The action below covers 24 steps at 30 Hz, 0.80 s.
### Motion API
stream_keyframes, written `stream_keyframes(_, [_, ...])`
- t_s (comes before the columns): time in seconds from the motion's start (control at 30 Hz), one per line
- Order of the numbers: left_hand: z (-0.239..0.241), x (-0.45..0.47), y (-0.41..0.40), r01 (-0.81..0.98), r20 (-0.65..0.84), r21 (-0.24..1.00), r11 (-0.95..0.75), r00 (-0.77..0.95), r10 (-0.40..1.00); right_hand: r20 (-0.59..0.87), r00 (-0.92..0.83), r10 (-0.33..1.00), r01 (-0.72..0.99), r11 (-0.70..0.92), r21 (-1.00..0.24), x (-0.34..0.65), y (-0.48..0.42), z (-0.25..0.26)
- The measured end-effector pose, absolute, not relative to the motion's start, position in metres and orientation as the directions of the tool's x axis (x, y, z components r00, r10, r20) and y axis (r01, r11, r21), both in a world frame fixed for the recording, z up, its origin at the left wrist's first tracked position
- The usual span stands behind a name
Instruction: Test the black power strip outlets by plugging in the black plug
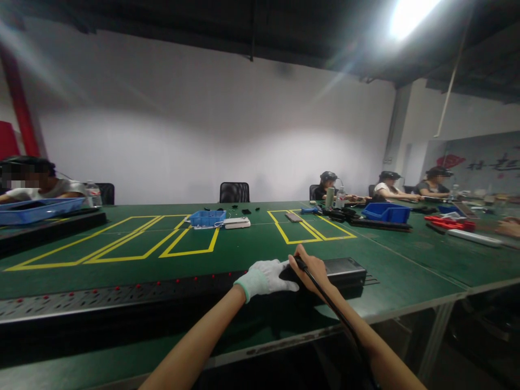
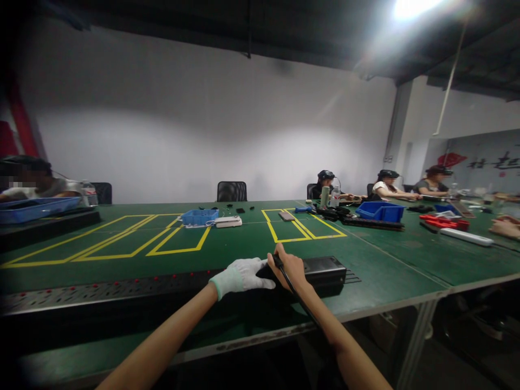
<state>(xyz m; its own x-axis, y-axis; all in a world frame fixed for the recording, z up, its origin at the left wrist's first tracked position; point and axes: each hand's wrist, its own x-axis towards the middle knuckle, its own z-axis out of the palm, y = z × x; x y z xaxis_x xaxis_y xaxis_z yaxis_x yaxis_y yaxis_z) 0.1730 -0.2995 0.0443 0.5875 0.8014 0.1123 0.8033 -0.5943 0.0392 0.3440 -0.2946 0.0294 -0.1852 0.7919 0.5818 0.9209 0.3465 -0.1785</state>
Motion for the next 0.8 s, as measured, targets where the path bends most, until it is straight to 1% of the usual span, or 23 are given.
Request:
stream_keyframes(0.1, [0.0442, 0.1710, -0.2988, 0.793, 0.121, 0.049, -0.608, 0.599, 0.791, 0.589, -0.208, 0.781, 0.926, 0.351, -0.138, 0.3472, -0.2937, 0.0289])
stream_keyframes(0.27, [0.0443, 0.1717, -0.2994, 0.785, 0.133, 0.073, -0.615, 0.604, 0.786, 0.606, -0.195, 0.771, 0.942, 0.320, -0.104, 0.3477, -0.2936, 0.0263])
stream_keyframes(0.43, [0.0430, 0.1713, -0.2992, 0.781, 0.145, 0.061, -0.621, 0.609, 0.780, 0.631, -0.205, 0.748, 0.940, 0.331, -0.087, 0.3448, -0.2948, 0.0231])
stream_keyframes(0.5, [0.0432, 0.1711, -0.2998, 0.781, 0.147, 0.061, -0.622, 0.609, 0.779, 0.637, -0.194, 0.746, 0.940, 0.327, -0.097, 0.3452, -0.2956, 0.0230])
stream_keyframes(0.6, [0.0450, 0.1715, -0.3019, 0.786, 0.139, 0.068, -0.614, 0.602, 0.786, 0.635, -0.165, 0.755, 0.932, 0.330, -0.150, 0.3480, -0.2955, 0.0235])
stream_keyframes(0.67, [0.0466, 0.1720, -0.3033, 0.788, 0.136, 0.076, -0.611, 0.599, 0.789, 0.625, -0.148, 0.766, 0.926, 0.330, -0.185, 0.3504, -0.2942, 0.0238])
stream_keyframes(0.8, [0.0480, 0.1728, -0.3039, 0.788, 0.135, 0.090, -0.609, 0.596, 0.792, 0.598, -0.141, 0.789, 0.919, 0.328, -0.217, 0.3528, -0.2905, 0.0243])
